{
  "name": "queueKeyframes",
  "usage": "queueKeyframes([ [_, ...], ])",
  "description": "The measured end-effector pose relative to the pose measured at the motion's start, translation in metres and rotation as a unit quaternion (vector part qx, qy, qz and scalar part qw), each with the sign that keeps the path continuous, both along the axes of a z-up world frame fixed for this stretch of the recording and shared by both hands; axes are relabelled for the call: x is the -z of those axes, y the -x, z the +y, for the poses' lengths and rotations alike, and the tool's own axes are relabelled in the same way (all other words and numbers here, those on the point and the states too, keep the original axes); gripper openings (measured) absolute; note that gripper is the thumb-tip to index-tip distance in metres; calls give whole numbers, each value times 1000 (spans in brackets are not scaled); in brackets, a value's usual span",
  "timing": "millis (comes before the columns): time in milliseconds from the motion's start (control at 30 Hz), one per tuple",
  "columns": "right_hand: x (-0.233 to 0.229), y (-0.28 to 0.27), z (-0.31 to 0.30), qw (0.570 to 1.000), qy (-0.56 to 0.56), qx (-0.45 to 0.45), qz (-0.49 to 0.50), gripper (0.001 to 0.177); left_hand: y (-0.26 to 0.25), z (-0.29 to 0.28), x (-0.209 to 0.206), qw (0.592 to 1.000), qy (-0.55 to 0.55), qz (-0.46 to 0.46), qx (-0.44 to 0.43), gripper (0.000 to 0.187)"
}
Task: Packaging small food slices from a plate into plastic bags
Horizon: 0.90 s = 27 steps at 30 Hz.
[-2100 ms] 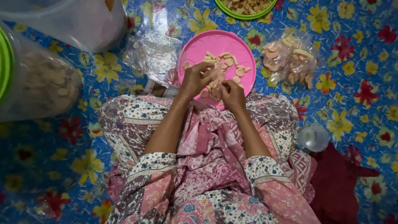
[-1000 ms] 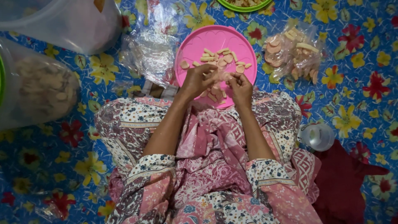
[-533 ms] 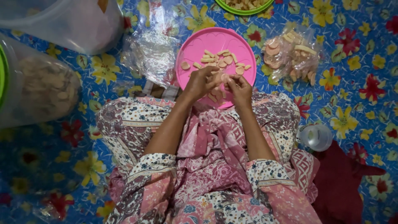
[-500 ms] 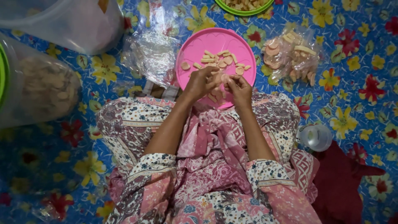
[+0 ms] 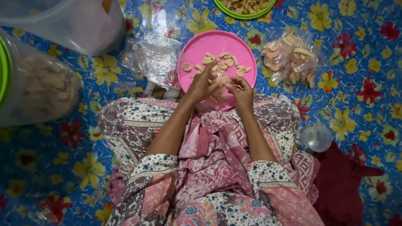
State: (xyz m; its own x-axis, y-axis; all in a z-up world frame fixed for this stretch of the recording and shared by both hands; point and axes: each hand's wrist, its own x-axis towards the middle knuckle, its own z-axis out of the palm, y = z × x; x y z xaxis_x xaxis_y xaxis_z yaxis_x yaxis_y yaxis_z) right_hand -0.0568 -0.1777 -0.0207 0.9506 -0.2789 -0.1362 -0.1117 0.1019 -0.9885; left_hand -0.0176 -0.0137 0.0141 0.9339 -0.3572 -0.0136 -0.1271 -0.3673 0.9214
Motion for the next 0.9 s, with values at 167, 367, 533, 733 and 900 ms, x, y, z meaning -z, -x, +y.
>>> queueKeyframes([
  [167, -5, 1, 2, 1000, 2, 2, -21, 31, -4, 5, 4, 1000, -22, 11, -17, 56],
  [367, -6, 2, 2, 1000, -2, -1, -14, 31, -12, 11, 17, 998, -45, 39, -18, 53],
  [533, 2, -1, 0, 1000, 1, -9, 0, 30, -16, 13, 31, 997, -39, 69, -4, 43],
  [733, 12, -5, -1, 997, 15, -71, -21, 35, -17, 11, 33, 995, -63, 74, 25, 24],
  [900, -19, 3, 7, 990, 14, -142, -14, 41, -21, 7, 60, 996, -42, 74, 21, 36],
])
